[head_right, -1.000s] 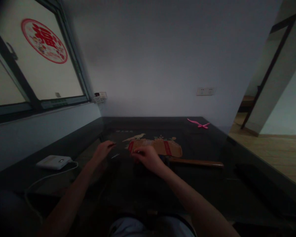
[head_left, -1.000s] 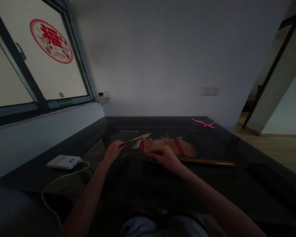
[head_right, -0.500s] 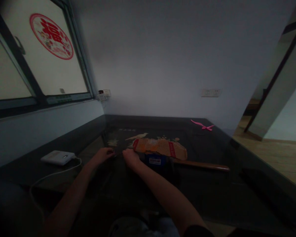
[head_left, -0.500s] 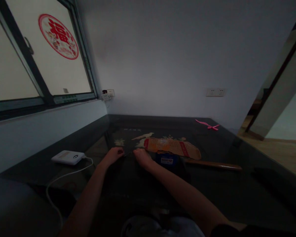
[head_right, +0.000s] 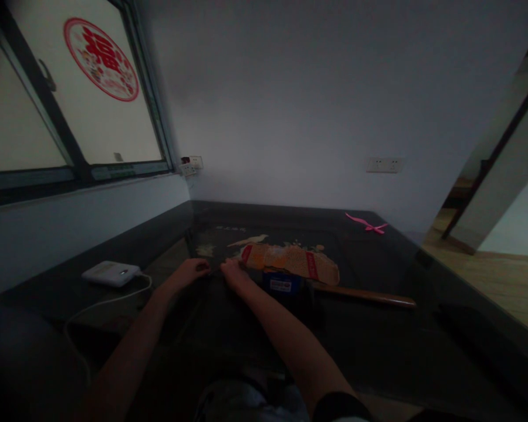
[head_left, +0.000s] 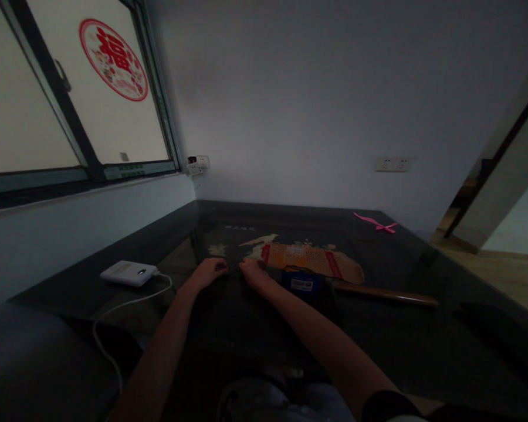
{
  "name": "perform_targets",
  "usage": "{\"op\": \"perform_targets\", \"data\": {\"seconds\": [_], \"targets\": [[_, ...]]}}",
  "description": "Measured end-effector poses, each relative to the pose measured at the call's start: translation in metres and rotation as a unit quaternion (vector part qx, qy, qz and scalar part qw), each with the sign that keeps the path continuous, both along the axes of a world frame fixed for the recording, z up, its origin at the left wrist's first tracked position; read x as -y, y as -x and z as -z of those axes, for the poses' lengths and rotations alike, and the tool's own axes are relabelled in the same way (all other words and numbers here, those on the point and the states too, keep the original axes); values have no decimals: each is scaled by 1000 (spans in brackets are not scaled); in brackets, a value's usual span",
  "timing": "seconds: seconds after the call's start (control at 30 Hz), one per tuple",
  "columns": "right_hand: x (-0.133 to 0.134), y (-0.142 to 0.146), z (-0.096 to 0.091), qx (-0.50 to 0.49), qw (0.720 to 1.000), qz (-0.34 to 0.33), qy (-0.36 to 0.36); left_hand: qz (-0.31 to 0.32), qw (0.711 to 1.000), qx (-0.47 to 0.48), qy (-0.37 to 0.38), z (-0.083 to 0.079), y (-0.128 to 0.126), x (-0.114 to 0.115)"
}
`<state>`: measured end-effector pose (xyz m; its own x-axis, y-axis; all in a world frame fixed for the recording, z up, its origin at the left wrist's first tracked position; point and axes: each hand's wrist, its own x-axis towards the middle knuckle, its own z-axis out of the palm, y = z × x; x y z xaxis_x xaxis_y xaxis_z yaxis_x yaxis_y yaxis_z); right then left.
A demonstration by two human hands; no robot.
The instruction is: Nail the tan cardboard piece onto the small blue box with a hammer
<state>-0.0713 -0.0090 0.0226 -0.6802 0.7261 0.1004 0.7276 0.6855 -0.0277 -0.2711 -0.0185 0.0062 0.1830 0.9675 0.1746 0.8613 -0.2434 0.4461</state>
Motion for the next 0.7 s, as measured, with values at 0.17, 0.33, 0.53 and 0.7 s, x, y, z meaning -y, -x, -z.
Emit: {"op": "perform_targets", "data": {"seconds": [0.17, 0.33, 0.53, 0.7], "targets": [[1, 1, 0, -19, 1000, -1, -2, 6, 999, -21, -24, 1, -1, -1], [3, 1, 0, -32, 999, 4, 4, 2, 1000, -26, -12, 0, -4, 0], [4, 0, -1, -47, 999, 25, 7, 8, 999, -25, -21, 3, -3, -2], [10, -2, -7, -61, 997, 35, 13, 10, 999, -28, -21, 4, -3, -2]]}}
